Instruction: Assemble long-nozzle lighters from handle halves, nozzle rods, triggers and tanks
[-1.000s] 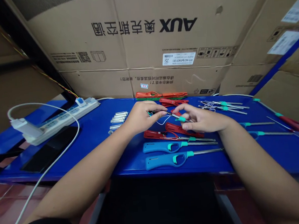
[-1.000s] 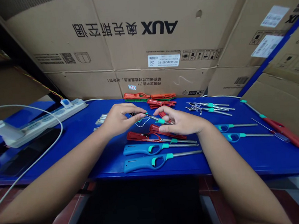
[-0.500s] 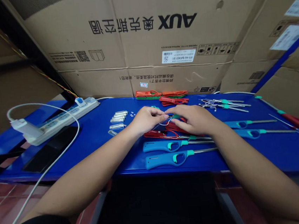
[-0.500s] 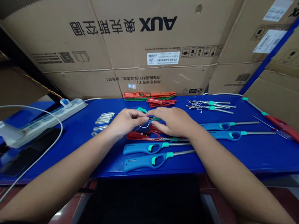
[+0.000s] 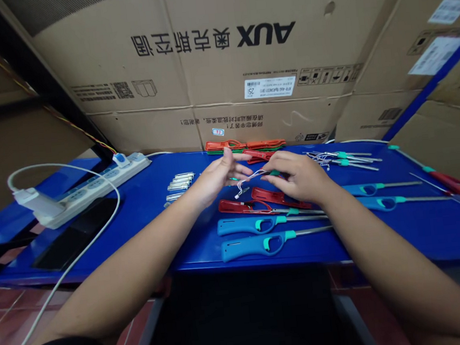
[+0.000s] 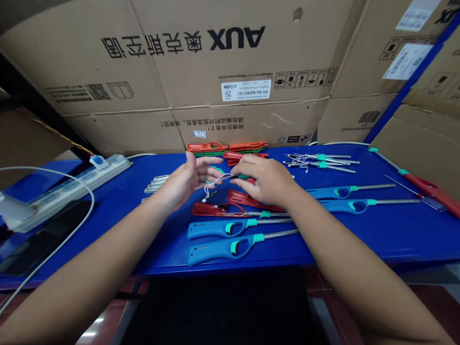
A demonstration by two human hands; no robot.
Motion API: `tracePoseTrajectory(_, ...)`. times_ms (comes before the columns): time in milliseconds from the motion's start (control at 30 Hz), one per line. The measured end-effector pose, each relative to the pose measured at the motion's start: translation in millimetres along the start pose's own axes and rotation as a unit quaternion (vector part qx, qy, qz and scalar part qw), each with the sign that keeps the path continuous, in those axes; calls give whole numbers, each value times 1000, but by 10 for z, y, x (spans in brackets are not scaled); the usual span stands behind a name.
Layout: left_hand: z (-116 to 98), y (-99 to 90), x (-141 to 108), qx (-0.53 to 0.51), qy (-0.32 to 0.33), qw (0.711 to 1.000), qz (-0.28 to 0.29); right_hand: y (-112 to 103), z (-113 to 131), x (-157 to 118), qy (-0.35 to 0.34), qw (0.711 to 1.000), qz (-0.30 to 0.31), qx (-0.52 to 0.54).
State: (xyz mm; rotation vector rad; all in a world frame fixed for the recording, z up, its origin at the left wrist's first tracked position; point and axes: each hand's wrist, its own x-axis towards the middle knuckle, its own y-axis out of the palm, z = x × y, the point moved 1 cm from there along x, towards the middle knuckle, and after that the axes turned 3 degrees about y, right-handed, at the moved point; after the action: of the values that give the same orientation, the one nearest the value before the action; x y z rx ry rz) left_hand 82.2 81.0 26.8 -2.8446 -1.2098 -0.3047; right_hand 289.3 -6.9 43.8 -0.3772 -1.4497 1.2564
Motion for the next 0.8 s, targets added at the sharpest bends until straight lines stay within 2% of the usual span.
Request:
tracePoseTrajectory(100,-30,-16,-9,25,8,999,33,0,-16,-1,3,1000,-14,-13)
tracePoseTrajectory(233,-38,56,-35,102,49,993,36,9,-4,-14,-11,998,-18,-59)
tracePoseTrajectory(367,7,113,-38,102,43,993,38,19,36,-22,-27,997,-6,-76)
tracePoseTrajectory(600,46,79,-2,50,33,998,2,-41,102,-43,-86,996,16,1)
tracePoseTrajectory(800,36,144,-29,68,10,996,54,-76,119,-37,-131,989,7,72)
